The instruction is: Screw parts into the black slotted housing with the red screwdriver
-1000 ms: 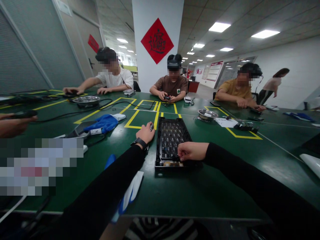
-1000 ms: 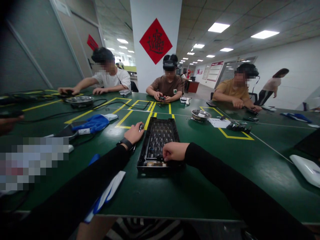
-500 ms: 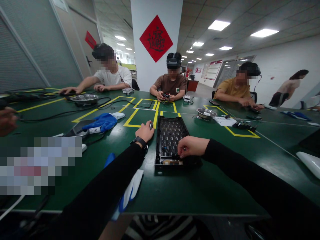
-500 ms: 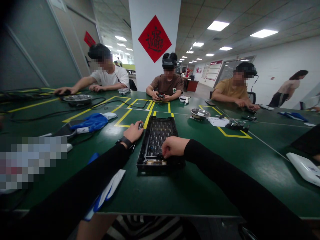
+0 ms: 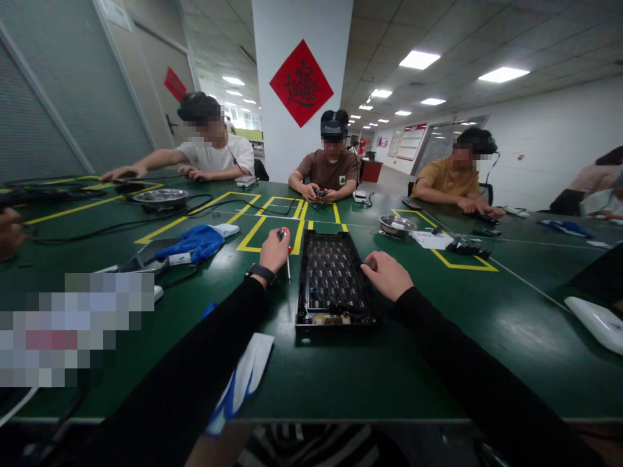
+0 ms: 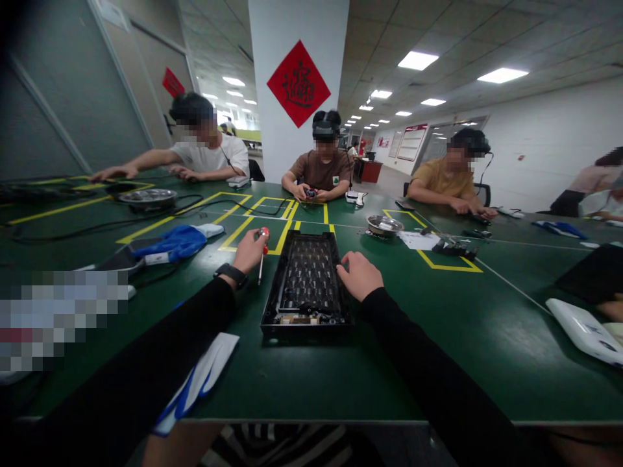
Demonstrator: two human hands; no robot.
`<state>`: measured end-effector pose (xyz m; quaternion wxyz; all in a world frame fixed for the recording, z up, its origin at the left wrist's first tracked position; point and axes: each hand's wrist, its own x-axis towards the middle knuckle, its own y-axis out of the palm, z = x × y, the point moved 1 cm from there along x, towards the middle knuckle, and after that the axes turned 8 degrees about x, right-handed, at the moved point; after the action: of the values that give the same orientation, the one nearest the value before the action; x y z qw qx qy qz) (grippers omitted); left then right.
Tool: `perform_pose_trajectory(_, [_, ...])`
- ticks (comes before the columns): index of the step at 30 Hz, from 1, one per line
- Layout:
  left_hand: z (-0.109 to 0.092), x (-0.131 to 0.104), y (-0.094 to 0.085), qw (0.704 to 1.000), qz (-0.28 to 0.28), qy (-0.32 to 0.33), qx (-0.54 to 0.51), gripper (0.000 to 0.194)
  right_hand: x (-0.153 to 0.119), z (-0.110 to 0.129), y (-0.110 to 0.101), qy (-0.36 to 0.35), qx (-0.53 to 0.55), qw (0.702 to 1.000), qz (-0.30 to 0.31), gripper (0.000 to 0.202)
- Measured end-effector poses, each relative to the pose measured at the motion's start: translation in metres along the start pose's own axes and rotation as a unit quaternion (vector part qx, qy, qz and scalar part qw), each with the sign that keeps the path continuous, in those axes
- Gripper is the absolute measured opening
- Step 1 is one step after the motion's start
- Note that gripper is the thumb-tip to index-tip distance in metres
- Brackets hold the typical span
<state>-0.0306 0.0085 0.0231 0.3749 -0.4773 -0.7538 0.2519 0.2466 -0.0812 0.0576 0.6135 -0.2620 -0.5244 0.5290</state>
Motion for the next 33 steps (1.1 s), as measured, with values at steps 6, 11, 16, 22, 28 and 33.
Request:
perform_pose_trajectory(6, [0.008,0.001,0.007,0.997,0.067,0.012,0.02,0.041,0.011,0.013,0.013,-0.136,0.024,0.987,0.085,0.012])
perform_pose_trajectory(11, [0.015,-0.005,0.011,0.998,0.06,0.004,0.014,0.044,0.014,0.02,0.031,-0.139,0.044,0.982,0.124,0.006])
perform_pose_trajectory(16, [0.0,-0.006,0.004,0.989,0.012,-0.032,-0.143,0.034,0.012,0.022,0.045,-0.159,0.101,0.968,0.167,0.003])
perform_pose_trajectory(22, [-0.049,-0.03,-0.011,0.821,0.117,-0.036,-0.557,0.032,0.004,0.039,0.026,-0.195,0.311,0.926,0.085,0.043])
perform_pose_trajectory(28, [-0.09,-0.065,-0.017,0.709,0.217,0.052,-0.669,0.031,-0.002,0.061,0.006,-0.128,0.492,0.85,0.137,0.027])
perform_pose_trajectory(33, [-0.099,-0.076,-0.011,0.665,0.225,0.05,-0.71,0.027,0.007,0.061,0.007,-0.103,0.349,0.929,-0.061,0.034])
